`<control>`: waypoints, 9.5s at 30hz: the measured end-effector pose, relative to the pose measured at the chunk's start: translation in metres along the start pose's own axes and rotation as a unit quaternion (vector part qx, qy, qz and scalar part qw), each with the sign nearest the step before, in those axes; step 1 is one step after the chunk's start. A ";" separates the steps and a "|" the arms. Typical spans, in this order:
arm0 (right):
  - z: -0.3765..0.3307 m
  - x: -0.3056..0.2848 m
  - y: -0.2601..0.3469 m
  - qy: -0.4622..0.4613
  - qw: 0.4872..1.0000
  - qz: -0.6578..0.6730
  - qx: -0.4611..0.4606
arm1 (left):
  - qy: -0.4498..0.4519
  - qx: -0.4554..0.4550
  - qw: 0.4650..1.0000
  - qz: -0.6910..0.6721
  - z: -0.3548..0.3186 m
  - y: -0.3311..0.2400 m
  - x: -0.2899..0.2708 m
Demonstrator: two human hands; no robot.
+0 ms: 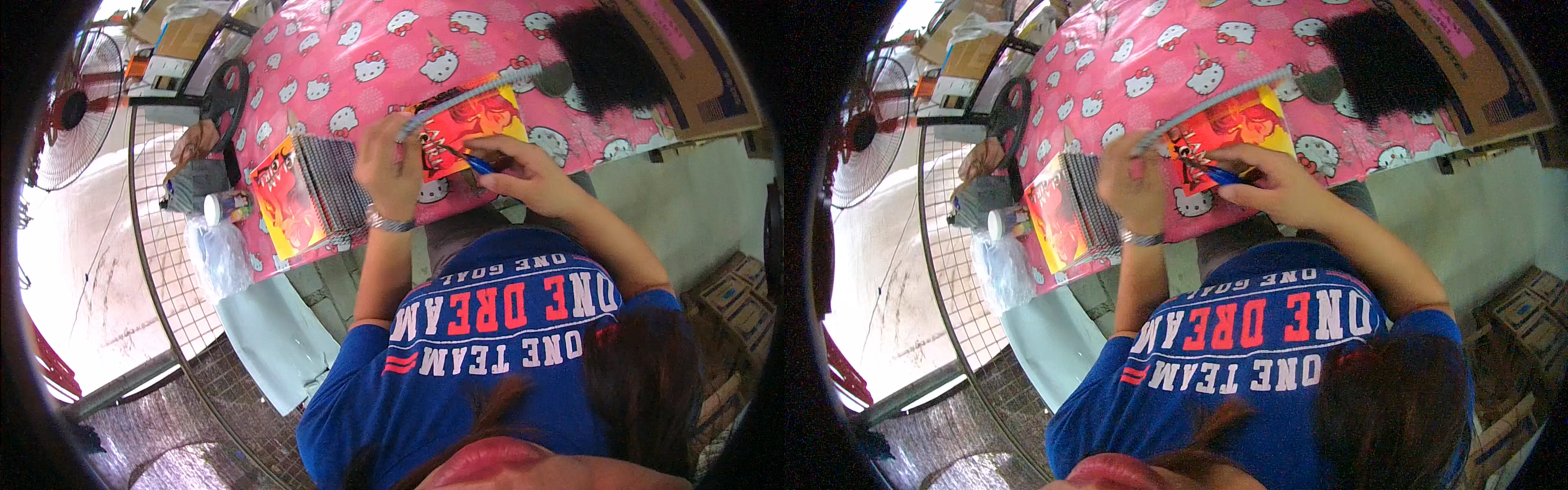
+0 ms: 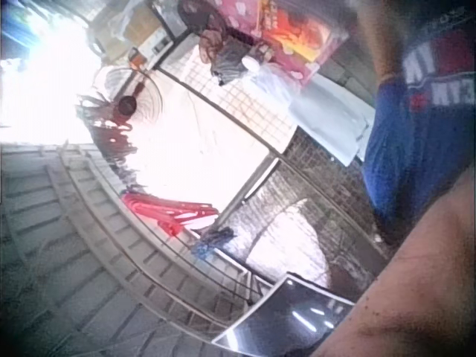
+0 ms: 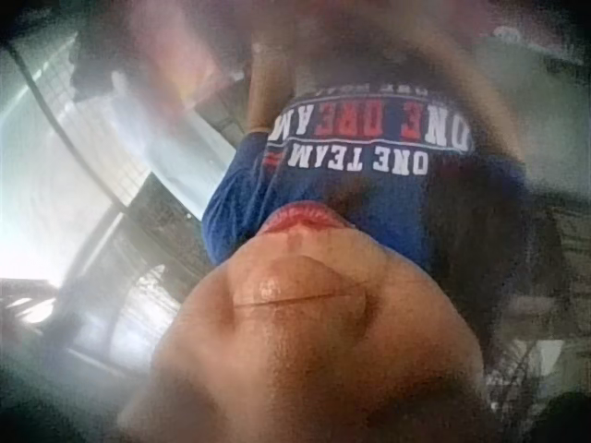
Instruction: The person manually threads a plastic spiral coil through the holes of several notebooks and trims the excess coil with a blue cutting tool.
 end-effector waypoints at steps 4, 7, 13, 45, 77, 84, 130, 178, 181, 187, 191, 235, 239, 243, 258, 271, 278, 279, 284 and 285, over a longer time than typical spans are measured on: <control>-0.008 -0.060 -0.032 -0.131 0.928 -0.327 -0.121 | -0.106 0.034 0.994 0.019 0.067 -0.002 -0.096; -0.014 -0.101 -0.083 -0.229 0.866 -0.435 -0.093 | -0.178 0.085 0.974 0.113 0.114 -0.001 -0.162; -0.012 -0.037 0.044 -0.030 0.952 -0.198 -0.232 | -0.265 -0.261 0.915 0.157 0.097 0.056 -0.237; -0.013 -0.001 0.138 0.447 0.771 0.235 -0.388 | -0.209 -0.184 0.890 0.360 -0.025 0.060 -0.156; 0.094 -0.274 -0.101 -0.368 0.637 -0.666 -0.123 | 0.093 0.293 0.909 -0.283 0.114 -0.127 -0.083; 0.102 -0.258 -0.082 -0.327 0.741 -0.586 -0.033 | 0.115 0.069 0.972 -0.192 0.065 -0.036 0.060; 0.013 -0.063 0.000 -0.045 0.912 -0.298 -0.277 | 0.238 0.094 0.966 0.041 -0.021 -0.022 0.038; 0.058 -0.073 0.017 0.339 0.930 0.144 -0.024 | 0.271 0.033 0.962 0.007 -0.026 -0.015 0.038; 0.061 -0.073 0.021 0.301 0.953 -0.036 0.001 | 0.280 0.048 0.958 0.022 -0.025 -0.013 0.037; 0.064 -0.069 0.015 0.298 0.953 -0.046 -0.014 | 0.262 0.028 0.965 -0.016 -0.027 -0.009 0.037; 0.064 -0.061 0.015 0.303 0.953 -0.005 -0.001 | 0.275 0.011 0.961 -0.017 -0.025 -0.009 0.036; 0.103 -0.041 0.004 0.304 0.953 0.004 0.000 | 0.196 -0.013 0.980 -0.033 -0.019 0.012 0.039; 0.109 -0.036 0.001 0.311 0.946 -0.088 0.002 | 0.203 -0.035 0.978 -0.032 -0.018 0.014 0.035; 0.111 -0.032 0.008 0.338 0.941 0.023 0.001 | 0.196 -0.029 0.980 -0.026 -0.015 0.010 0.034; 0.132 -0.024 -0.007 0.328 0.938 0.111 0.010 | 0.235 -0.260 0.907 -0.231 -0.023 0.058 0.034; 0.162 -0.100 -0.064 -0.106 0.888 -0.447 0.033 | 0.184 -0.320 0.905 -0.208 -0.032 0.061 0.033; 0.074 -0.121 -0.104 -0.313 0.842 -0.399 -0.183 | 0.077 -0.308 0.924 -0.215 -0.052 0.054 0.018; 0.048 -0.113 -0.100 -0.291 0.846 -0.424 -0.138 | 0.077 -0.301 0.927 -0.208 -0.057 0.057 0.019; -0.031 -0.087 -0.113 -0.243 0.715 -0.635 -0.162 | 0.014 -0.268 0.947 -0.175 -0.060 0.053 0.029; -0.032 -0.090 -0.113 -0.245 0.746 -0.604 -0.138 | -0.035 -0.253 0.948 -0.190 -0.052 0.039 0.038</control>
Point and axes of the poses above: each hand's wrist, its own z-axis towards the middle knuckle, its own x-axis out of the palm, y = z × x, the point moved 1 cm from there along z, towards the middle knuckle, and after that the axes turned 11 degrees about -y, right-handed, at the moved point
